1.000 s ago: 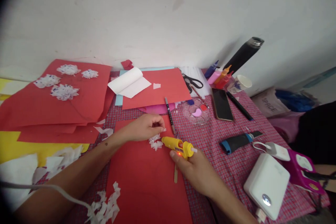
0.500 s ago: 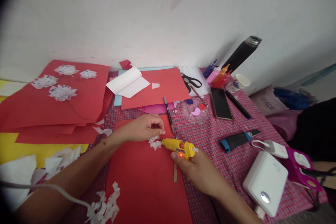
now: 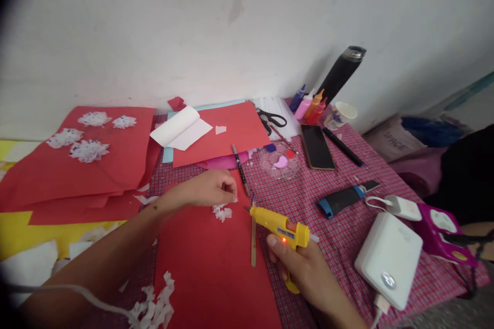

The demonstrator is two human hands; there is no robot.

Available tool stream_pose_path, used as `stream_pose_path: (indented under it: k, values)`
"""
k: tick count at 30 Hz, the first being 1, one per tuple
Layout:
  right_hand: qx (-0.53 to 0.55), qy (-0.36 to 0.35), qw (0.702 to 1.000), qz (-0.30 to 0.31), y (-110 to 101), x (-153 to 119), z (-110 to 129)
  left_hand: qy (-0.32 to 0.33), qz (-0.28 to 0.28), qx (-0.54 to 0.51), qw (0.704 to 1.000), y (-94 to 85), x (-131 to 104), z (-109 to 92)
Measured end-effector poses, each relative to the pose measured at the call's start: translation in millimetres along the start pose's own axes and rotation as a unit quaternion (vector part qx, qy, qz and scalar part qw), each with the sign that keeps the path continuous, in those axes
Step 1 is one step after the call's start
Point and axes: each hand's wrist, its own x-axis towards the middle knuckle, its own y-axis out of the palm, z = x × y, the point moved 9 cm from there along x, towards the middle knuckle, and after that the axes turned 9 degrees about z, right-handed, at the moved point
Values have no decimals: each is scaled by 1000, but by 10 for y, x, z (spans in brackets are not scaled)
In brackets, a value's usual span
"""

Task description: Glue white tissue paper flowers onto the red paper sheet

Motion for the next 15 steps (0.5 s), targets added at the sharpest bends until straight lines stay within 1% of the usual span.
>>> stream_pose_path:
  k: [3, 6, 10, 15]
  values:
    - [6, -9, 1000, 18, 14, -9, 0, -9, -20, 21, 1000, -10, -3, -9]
    - [5, -13, 999, 34, 25, 2, 17, -2, -50, 51, 997, -12, -40, -32]
    - [9, -8, 999, 32, 23, 21, 15, 12, -85, 99, 991, -11, -96, -79]
    - [20, -6, 999, 38, 37, 19, -14, 16, -95, 152, 984, -6, -118, -123]
